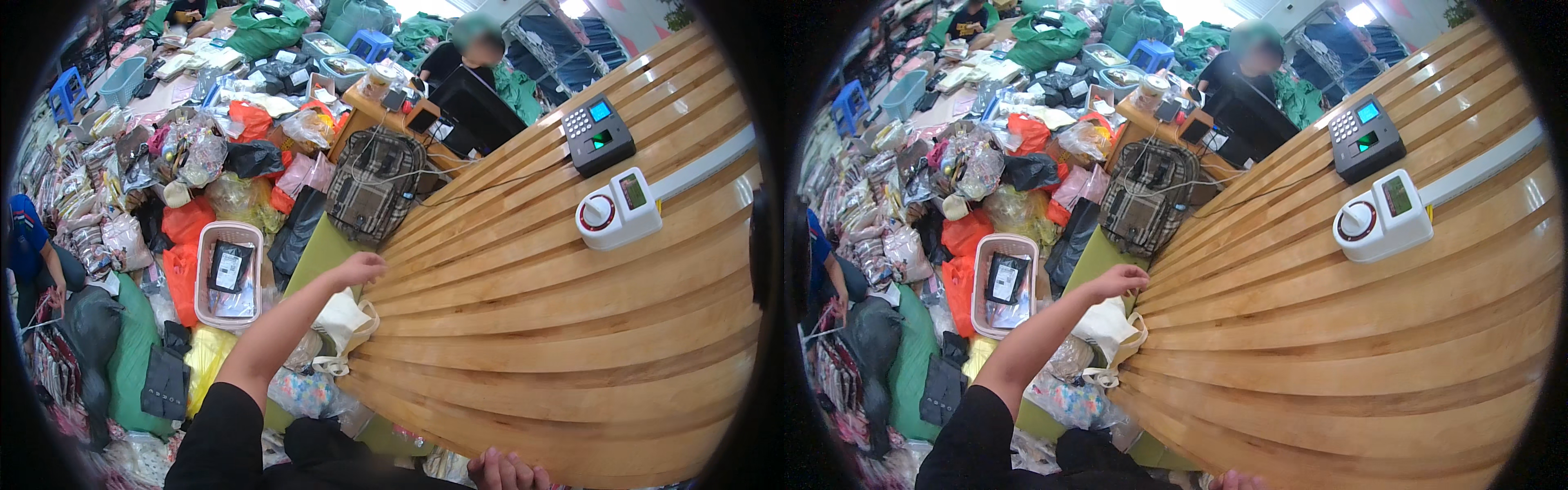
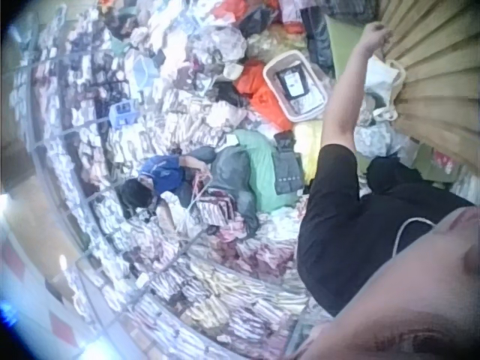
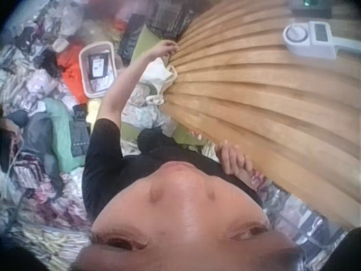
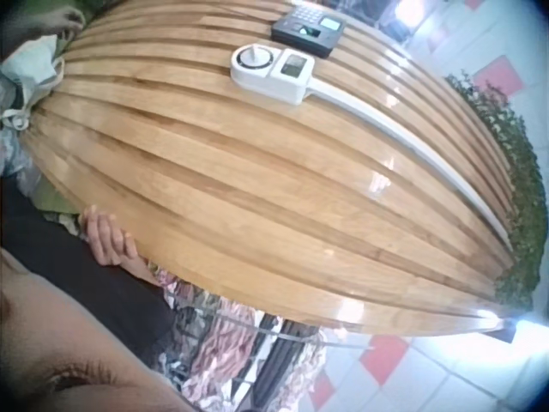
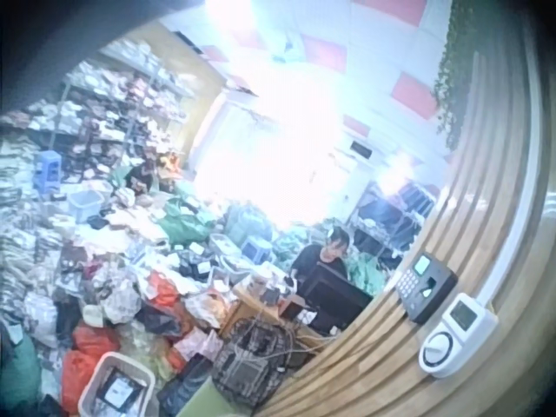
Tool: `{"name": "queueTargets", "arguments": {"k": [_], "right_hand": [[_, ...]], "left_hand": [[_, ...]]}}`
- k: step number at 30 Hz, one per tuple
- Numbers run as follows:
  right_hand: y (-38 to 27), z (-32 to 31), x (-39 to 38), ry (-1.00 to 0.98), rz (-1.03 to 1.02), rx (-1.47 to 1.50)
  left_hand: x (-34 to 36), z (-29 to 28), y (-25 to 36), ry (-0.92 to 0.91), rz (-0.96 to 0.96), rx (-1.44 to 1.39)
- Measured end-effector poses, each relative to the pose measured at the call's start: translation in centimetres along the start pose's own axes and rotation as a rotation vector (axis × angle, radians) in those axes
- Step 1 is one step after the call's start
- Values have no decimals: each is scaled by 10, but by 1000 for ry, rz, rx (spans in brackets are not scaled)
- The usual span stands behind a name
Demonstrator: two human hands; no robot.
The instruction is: The person retrieves a packaged white fabric item from a shelf, moves to a counter, and uses scissors to cut the fabric into smaller pieces. The cut pieces are placed on the counter.
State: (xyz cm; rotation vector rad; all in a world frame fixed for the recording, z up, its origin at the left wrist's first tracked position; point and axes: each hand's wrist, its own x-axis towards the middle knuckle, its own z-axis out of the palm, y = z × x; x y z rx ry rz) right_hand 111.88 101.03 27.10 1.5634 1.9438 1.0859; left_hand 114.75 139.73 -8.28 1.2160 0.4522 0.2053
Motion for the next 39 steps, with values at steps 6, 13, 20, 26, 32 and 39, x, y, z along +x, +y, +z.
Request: {"name": "queueTargets", "arguments": {"k": [6, 13, 20, 26, 32, 39], "right_hand": [[-1, 2, 0, 35, 24, 14], [-2, 8, 2, 86, 25, -19], [0, 10, 8, 126, 23, -34], [-3, 15, 1, 143, 41, -7], [-2, 10, 2, 114, 32, 8], [-3, 12, 4, 128, 49, 25]], "left_hand": [[30, 9, -55, 91, 40, 324], [3, 17, -124, 93, -90, 560], [-35, 20, -248, 218, -304, 325], [-49, 5, -247, 303, -267, 244], [-20, -35, -200, 388, -193, 134], [4, -53, -166, 446, -122, 66]]}}
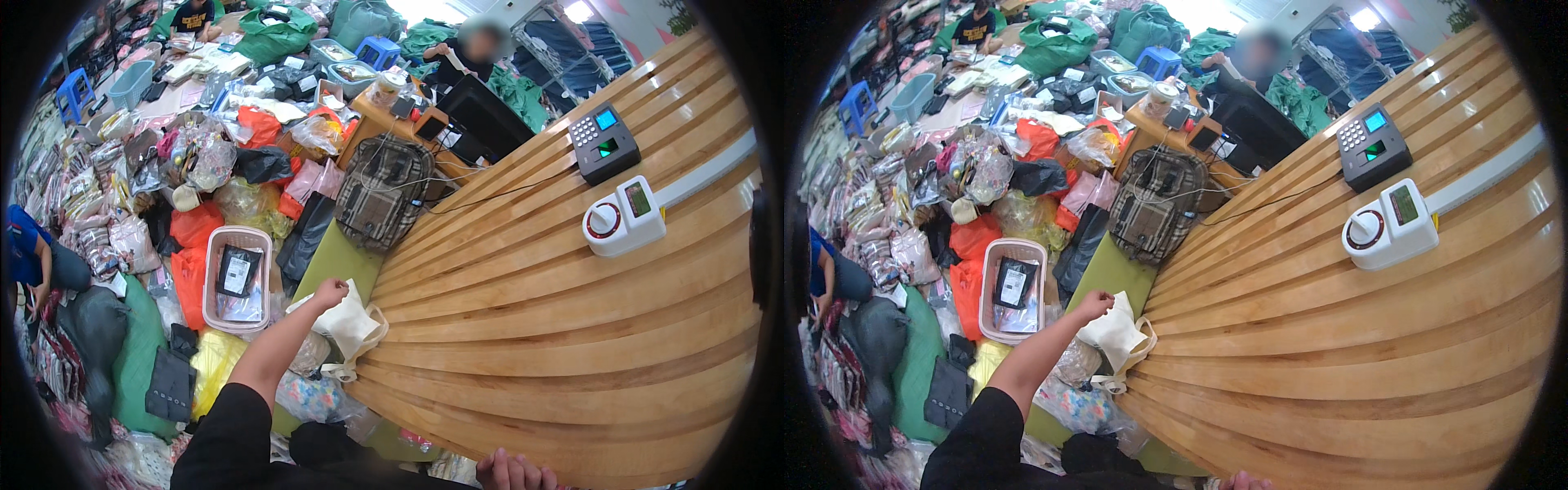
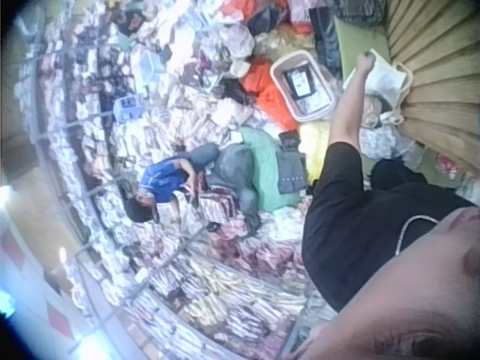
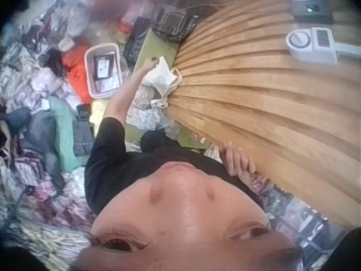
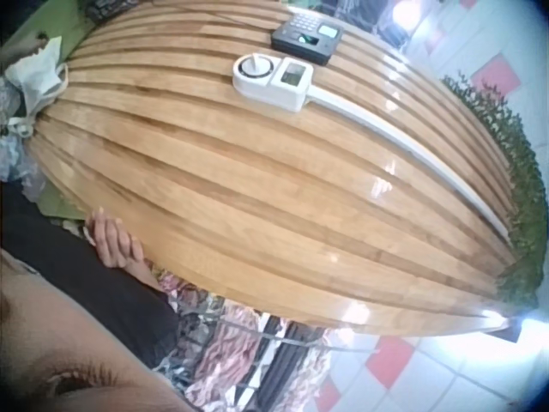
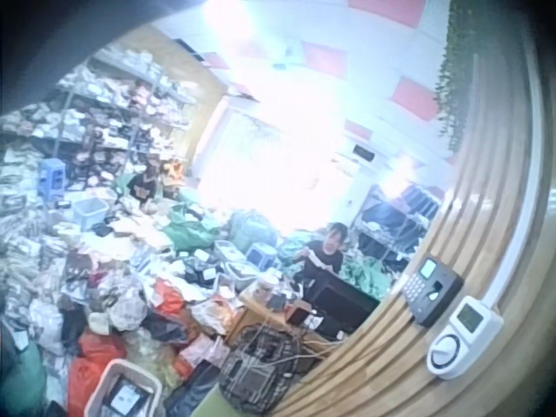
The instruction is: The person retrieves a packaged white fabric item from a shelf, moves to a counter, and uses scissors to cut the fabric into smaller pieces. The cut pieces are placed on the counter.
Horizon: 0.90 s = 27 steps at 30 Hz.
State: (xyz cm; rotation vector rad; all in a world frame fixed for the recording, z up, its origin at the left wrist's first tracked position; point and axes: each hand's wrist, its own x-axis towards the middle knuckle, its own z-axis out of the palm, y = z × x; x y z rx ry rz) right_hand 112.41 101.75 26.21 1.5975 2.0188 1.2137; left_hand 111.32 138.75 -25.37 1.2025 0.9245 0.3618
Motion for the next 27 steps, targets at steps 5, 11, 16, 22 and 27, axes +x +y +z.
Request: {"name": "queueTargets", "arguments": {"k": [5, 11, 16, 22, 27], "right_hand": [[-3, 1, 0, 14, 37, -9], [-3, 5, 1, 73, 28, -12], [-4, 17, -3, 204, 20, -21], [-3, 15, -3, 179, 19, -21], [-4, 0, -3, 41, 44, -30]], "left_hand": [[-8, 11, 31, -37, -40, -5], [-7, 19, 28, -48, -40, -64], [-8, 21, 21, -60, -31, -53], [-3, 12, 23, -58, -32, -71], [7, 13, 64, -130, 7, -93]]}}
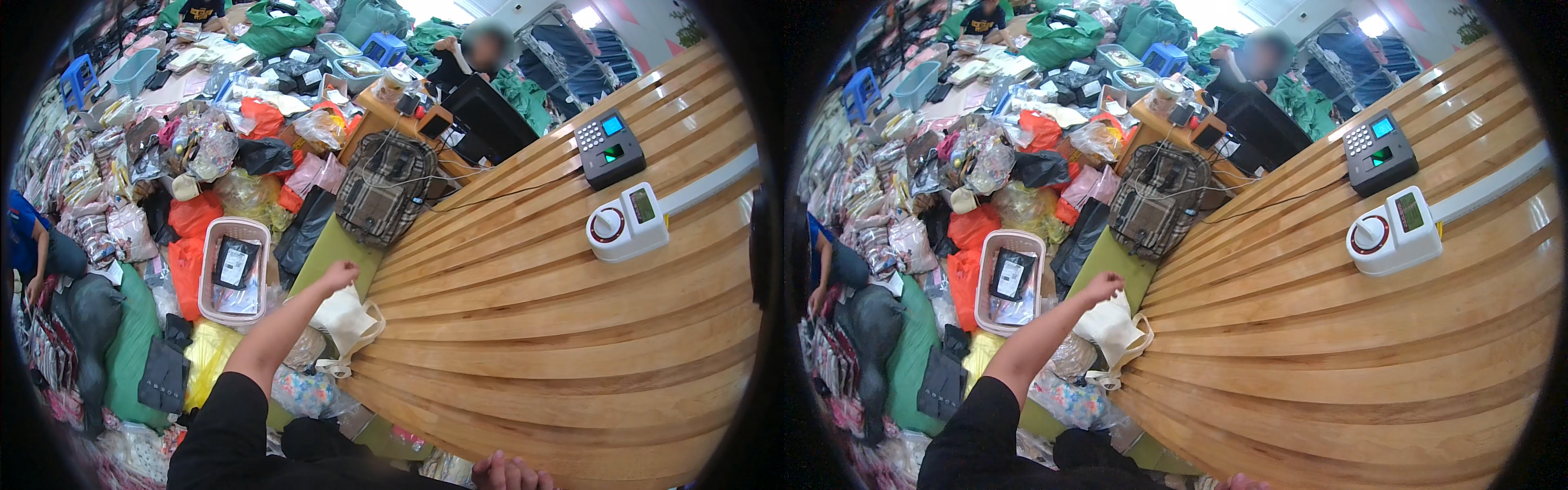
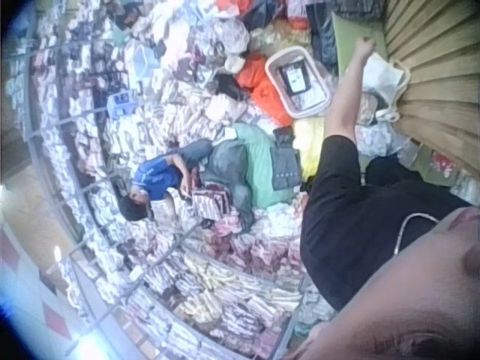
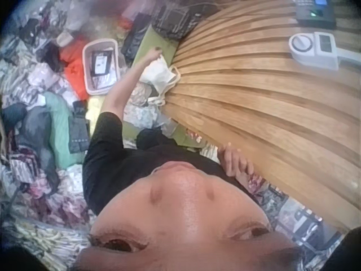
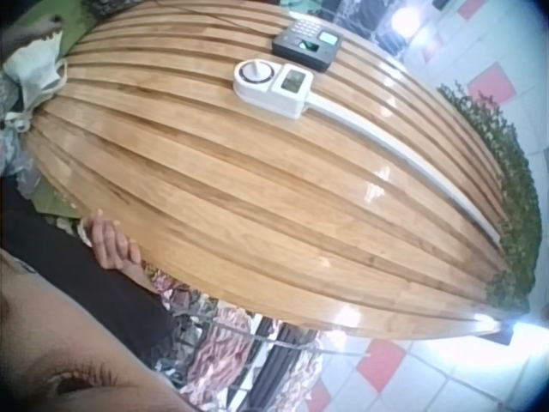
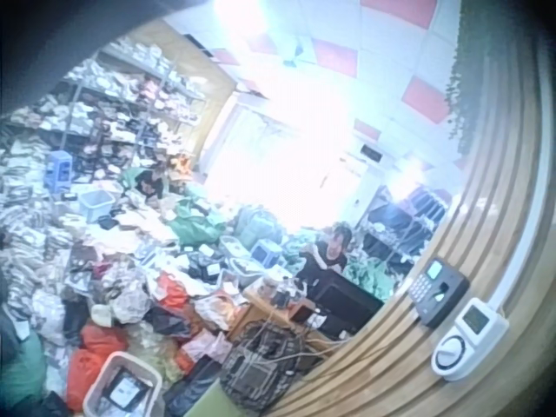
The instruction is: The person retrieves a packaged white fabric item from a shelf, moves to a counter, and uses scissors to cut the fabric into smaller pieces. The cut pieces are placed on the counter.
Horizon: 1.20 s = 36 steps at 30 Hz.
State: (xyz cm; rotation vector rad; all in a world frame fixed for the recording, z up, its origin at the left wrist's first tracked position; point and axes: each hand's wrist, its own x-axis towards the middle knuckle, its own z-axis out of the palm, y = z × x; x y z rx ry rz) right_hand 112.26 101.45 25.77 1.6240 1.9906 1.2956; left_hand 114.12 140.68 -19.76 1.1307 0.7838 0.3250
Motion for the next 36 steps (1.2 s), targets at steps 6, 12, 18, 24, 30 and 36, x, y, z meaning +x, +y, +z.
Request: {"name": "queueTargets", "arguments": {"k": [6, 12, 18, 24, 30, 36], "right_hand": [[13, -17, 13, -208, -121, 18], [7, -49, 32, -752, 269, 291], [13, 26, 21, -480, -50, 485], [18, 45, 16, -413, -98, 186], [22, 56, 14, -362, -121, 124], [21, 56, 15, -323, -134, 104]], "left_hand": [[57, -10, 194, -171, 346, -88], [177, -31, 320, 151, 648, 315], [294, 18, 351, 414, 659, 756], [346, 28, 373, 280, 590, 555], [362, 3, 356, 436, 674, 691], [292, -4, 287, 343, 682, 1018]]}}
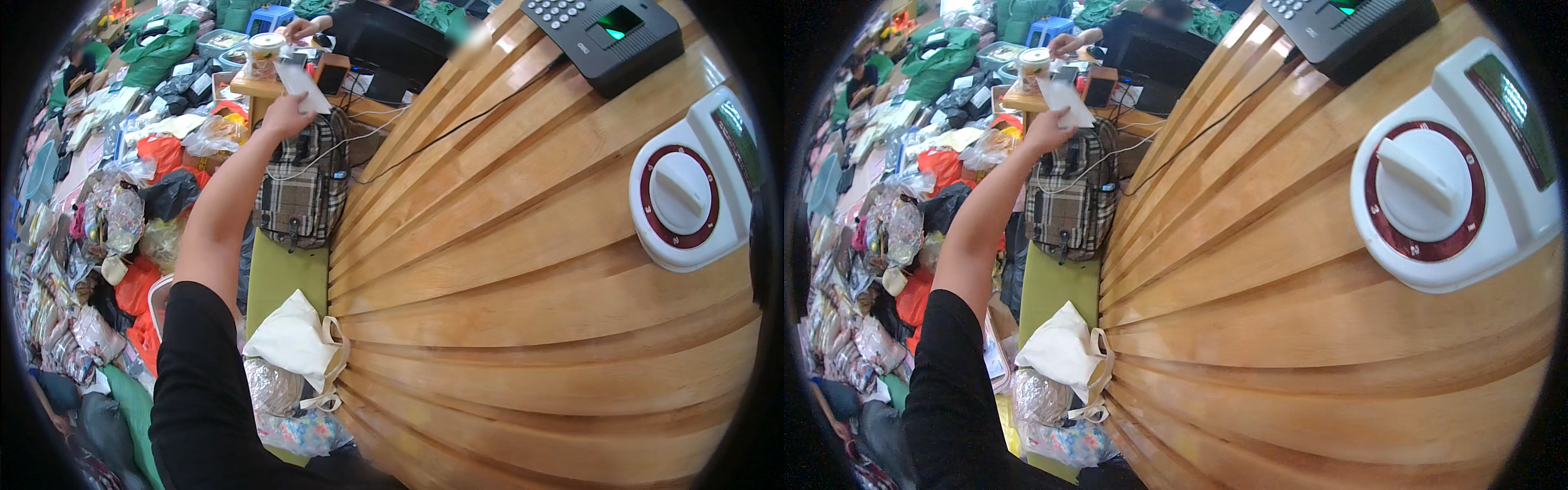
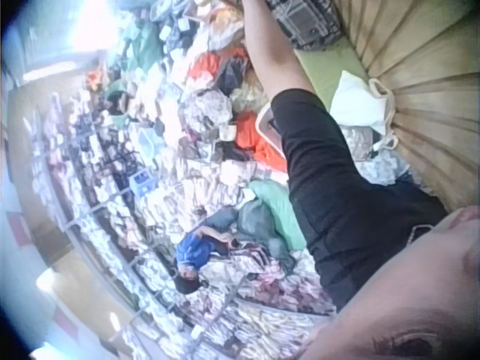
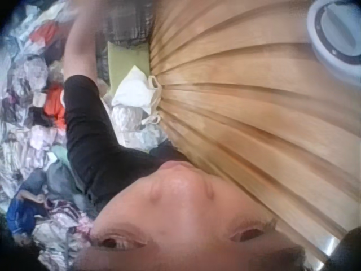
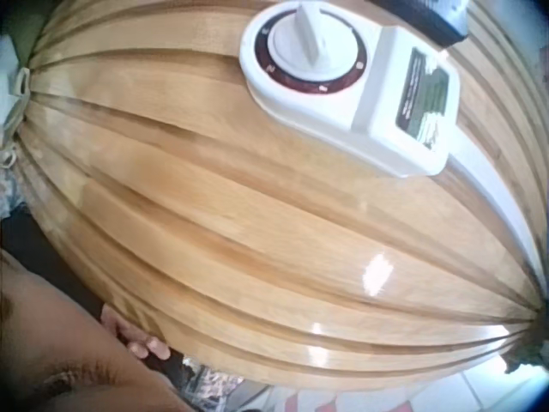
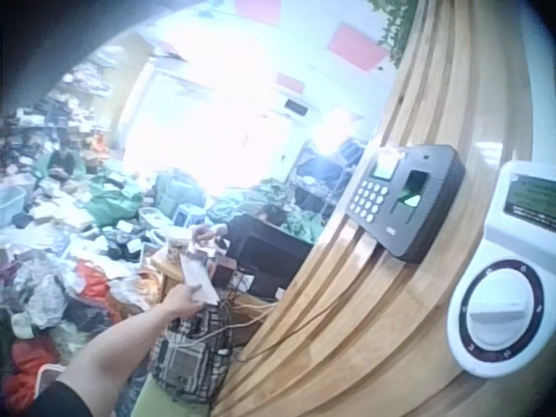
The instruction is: The person retrieves a packaged white fabric item from a shelf, moves to a counter, and uses scissors to cut the fabric into smaller pieces. The cut pieces are placed on the counter.
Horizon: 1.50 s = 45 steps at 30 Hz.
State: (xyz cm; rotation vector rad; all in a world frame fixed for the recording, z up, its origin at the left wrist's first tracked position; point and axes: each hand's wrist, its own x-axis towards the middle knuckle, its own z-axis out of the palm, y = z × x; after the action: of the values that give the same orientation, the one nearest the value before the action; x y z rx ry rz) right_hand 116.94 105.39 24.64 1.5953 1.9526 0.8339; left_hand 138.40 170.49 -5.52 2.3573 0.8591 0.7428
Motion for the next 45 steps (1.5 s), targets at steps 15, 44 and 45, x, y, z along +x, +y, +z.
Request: {"name": "queueTargets", "arguments": {"k": [15, 44, 45], "right_hand": [[3, 4, -5, 82, -30, -112], [14, -11, -6, 365, -160, -545], [16, -11, -5, 398, -172, -565]], "left_hand": [[16, -34, -55, 161, -265, -564], [-166, -3, -30, 188, -793, -1686], [-181, 6, -40, 195, -856, -1745]]}}
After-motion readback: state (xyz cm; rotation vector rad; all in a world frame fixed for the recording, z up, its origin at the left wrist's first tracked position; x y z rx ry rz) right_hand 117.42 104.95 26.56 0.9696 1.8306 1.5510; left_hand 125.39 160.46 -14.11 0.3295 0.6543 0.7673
